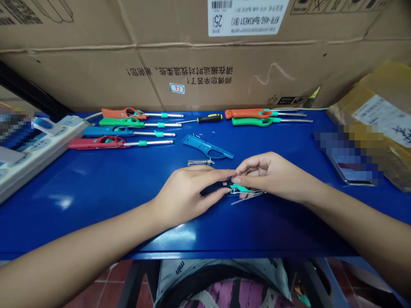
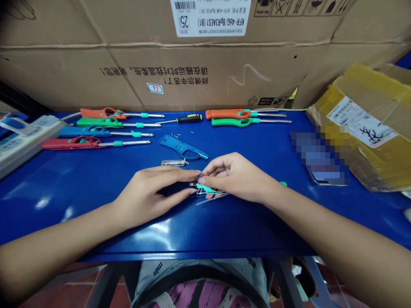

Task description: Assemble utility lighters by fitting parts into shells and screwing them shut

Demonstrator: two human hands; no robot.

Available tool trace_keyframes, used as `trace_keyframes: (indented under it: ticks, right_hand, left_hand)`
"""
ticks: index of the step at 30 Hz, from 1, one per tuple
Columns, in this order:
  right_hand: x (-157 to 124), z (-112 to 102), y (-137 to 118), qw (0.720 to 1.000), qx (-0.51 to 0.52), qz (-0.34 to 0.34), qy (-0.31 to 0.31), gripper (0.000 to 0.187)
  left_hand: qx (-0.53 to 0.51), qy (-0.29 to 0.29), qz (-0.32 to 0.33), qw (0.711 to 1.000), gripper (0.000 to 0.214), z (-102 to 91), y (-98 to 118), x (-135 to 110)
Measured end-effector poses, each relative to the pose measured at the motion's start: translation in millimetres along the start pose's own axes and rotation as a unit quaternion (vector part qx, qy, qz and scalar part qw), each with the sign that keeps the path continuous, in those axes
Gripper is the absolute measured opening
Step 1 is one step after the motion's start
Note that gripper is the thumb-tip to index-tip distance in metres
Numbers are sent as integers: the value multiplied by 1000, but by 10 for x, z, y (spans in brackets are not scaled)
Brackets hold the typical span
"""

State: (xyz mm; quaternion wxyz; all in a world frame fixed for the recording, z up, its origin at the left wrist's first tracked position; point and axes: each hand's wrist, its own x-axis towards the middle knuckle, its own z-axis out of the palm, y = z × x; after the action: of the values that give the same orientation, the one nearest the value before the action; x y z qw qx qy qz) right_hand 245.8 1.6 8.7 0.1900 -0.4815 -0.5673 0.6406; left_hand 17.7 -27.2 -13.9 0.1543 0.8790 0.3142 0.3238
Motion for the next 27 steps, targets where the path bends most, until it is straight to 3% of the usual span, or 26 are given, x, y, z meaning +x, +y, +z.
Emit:
trace_keyframes:
  ticks: [6, 13, 21, 27]
  right_hand:
    - [-2, 6, -5, 999, -33, 10, 4, 30]
    - [28, -10, 18, 998, -52, 17, 16, 30]
    - [32, -50, 20, 998, -57, 22, 8, 31]
    - [14, -54, -20, 999, -45, 20, 17, 30]
  left_hand:
    - [57, -83, -76, 992, 59, -83, 62, 18]
    - [38, -135, -55, 989, 40, -77, 1, 6]
    - [8, -125, -51, 991, 36, -40, -8, -26]
    - [5, -48, -22, 999, 16, -75, 56, -2]
